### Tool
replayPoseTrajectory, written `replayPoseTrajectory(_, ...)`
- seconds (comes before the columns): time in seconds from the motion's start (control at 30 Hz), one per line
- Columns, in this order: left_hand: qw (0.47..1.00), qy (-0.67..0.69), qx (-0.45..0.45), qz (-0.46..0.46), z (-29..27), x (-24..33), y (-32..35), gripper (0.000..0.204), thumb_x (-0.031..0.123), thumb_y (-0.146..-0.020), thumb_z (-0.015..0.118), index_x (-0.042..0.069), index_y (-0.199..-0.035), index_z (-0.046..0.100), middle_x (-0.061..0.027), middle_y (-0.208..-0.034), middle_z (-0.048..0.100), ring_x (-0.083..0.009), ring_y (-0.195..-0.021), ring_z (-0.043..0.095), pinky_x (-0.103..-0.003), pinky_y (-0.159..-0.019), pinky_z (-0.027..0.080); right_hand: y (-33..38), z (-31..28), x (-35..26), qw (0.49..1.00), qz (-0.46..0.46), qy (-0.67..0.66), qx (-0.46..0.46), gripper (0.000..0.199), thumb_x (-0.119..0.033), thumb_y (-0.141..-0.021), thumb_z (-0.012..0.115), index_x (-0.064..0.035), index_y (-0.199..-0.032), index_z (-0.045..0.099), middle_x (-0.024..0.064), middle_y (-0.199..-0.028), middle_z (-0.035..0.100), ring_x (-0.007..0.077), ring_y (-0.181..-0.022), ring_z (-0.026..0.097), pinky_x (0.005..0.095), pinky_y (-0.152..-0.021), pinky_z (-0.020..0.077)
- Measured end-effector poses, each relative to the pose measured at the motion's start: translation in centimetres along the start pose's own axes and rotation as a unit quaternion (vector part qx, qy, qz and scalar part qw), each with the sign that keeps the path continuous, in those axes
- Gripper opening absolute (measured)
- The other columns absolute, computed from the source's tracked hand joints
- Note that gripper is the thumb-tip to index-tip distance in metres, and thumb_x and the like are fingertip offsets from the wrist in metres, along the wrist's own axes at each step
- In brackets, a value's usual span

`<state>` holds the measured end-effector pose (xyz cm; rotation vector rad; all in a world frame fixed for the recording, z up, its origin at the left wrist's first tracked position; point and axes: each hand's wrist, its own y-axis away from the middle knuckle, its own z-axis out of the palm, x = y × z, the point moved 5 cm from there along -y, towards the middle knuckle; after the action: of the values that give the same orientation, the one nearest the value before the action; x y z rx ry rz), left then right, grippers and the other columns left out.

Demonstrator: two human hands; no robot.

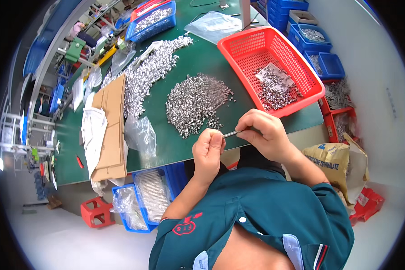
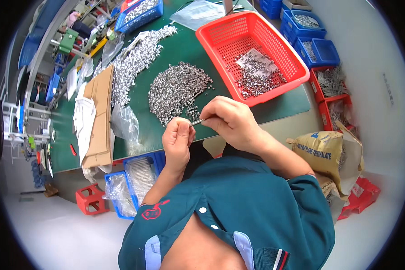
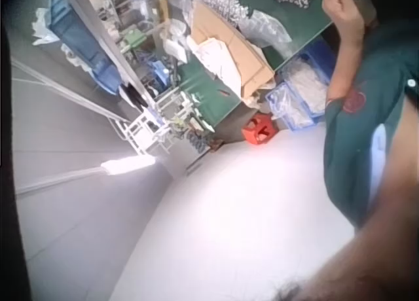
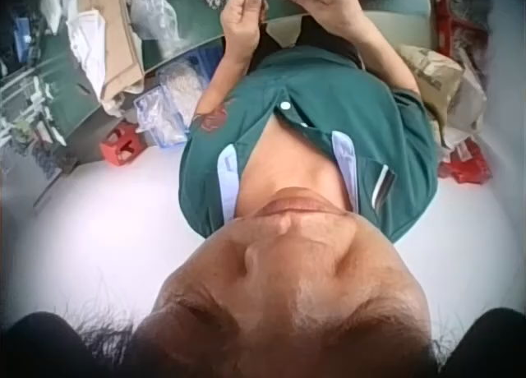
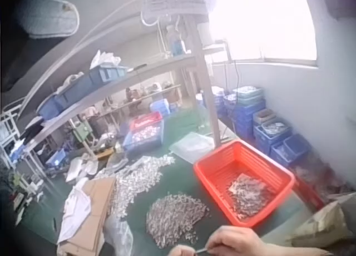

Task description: Stringing small metal components onto a needle or rod.

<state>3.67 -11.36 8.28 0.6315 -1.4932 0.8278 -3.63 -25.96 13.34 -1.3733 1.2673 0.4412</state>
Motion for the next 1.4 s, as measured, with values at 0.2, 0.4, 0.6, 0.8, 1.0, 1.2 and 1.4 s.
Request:
replayPoseTrajectory(0.2,0.94,0.215,-0.186,-0.189,2.9,0.2,-2.2,0.031,0.03,-0.097,0.047,0.006,-0.077,0.048,0.0005,-0.056,0.042,-0.0072,-0.046,0.033,-0.021,-0.043,0.027,-1.1,-3.2,-1.3,0.995,-0.081,0.03,-0.04,0.015,0.006,-0.069,0.068,-0.0007,-0.081,0.061,0.0087,-0.078,0.061,0.0222,-0.07,0.062,0.0291,-0.063,0.0497)
replayPoseTrajectory(0.4,0.964,0.14,-0.156,-0.165,5.3,1.3,-5.7,0.03,0.032,-0.096,0.049,0.008,-0.078,0.049,0.0031,-0.058,0.041,-0.0055,-0.049,0.033,-0.02,-0.045,0.025,-2.0,-6.5,0.3,0.997,0.011,0.073,-0.005,0.022,0.002,-0.068,0.072,-0.001,-0.09,0.064,0.0088,-0.086,0.064,0.0217,-0.08,0.063,0.0291,-0.069,0.0501)
replayPoseTrajectory(0.6,0.988,-0.049,-0.148,-0.015,7.9,1.4,-9.8,0.034,0.03,-0.097,0.047,0.002,-0.077,0.052,0.0003,-0.06,0.048,-0.0063,-0.055,0.041,-0.024,-0.048,0.032,-3.3,-8.2,1.5,0.976,-0.074,0.197,0.054,0.026,-0.004,-0.066,0.074,-0.0047,-0.091,0.066,0.0096,-0.093,0.064,0.0266,-0.092,0.061,0.0354,-0.079,0.0495)
replayPoseTrajectory(0.8,0.973,-0.187,-0.126,0.049,9.6,2.0,-11.5,0.037,0.028,-0.097,0.045,-0.002,-0.077,0.051,-0.0103,-0.059,0.048,-0.0135,-0.056,0.046,-0.034,-0.051,0.038,-3.7,-8.9,3.6,0.968,-0.079,0.226,0.07,0.018,-0.004,-0.067,0.072,-0.0043,-0.083,0.066,0.0086,-0.086,0.064,0.0263,-0.084,0.061,0.0362,-0.076,0.0486)
replayPoseTrajectory(1.0,0.987,-0.104,-0.122,-0.02,7.6,0.5,-11.5,0.037,0.031,-0.097,0.046,0.002,-0.074,0.049,0.0008,-0.061,0.047,-0.0071,-0.055,0.042,-0.025,-0.049,0.034,-2.9,-10.3,5.2,0.96,-0.04,0.273,0.056,0.015,-0.007,-0.068,0.072,-0.0071,-0.082,0.066,0.0071,-0.084,0.065,0.0252,-0.084,0.061,0.0362,-0.076,0.0476)
replayPoseTrajectory(1.2,0.956,0.153,-0.119,-0.221,3.3,-0.9,-9.6,0.027,0.027,-0.096,0.048,0.006,-0.08,0.049,-0.0003,-0.057,0.044,-0.0058,-0.042,0.034,-0.019,-0.039,0.026,-2.4,-10.3,2.6,0.91,-0.088,0.378,0.147,0.022,-0.002,-0.068,0.069,-0.0051,-0.09,0.064,0.0106,-0.088,0.064,0.0288,-0.084,0.06,0.0364,-0.074,0.0485)
replayPoseTrajectory(1.4,0.938,0.259,-0.044,-0.224,-2.3,-2.4,-4.9,0.025,0.026,-0.096,0.049,0.004,-0.085,0.05,-0.0028,-0.059,0.045,-0.0092,-0.045,0.036,-0.022,-0.042,0.031,0.6,-0.6,-1.5,0.991,-0.091,0.093,-0.028,0.024,0.001,-0.069,0.068,-0.0034,-0.092,0.062,0.0109,-0.085,0.06,0.0288,-0.073,0.062,0.0355,-0.065,0.0521)
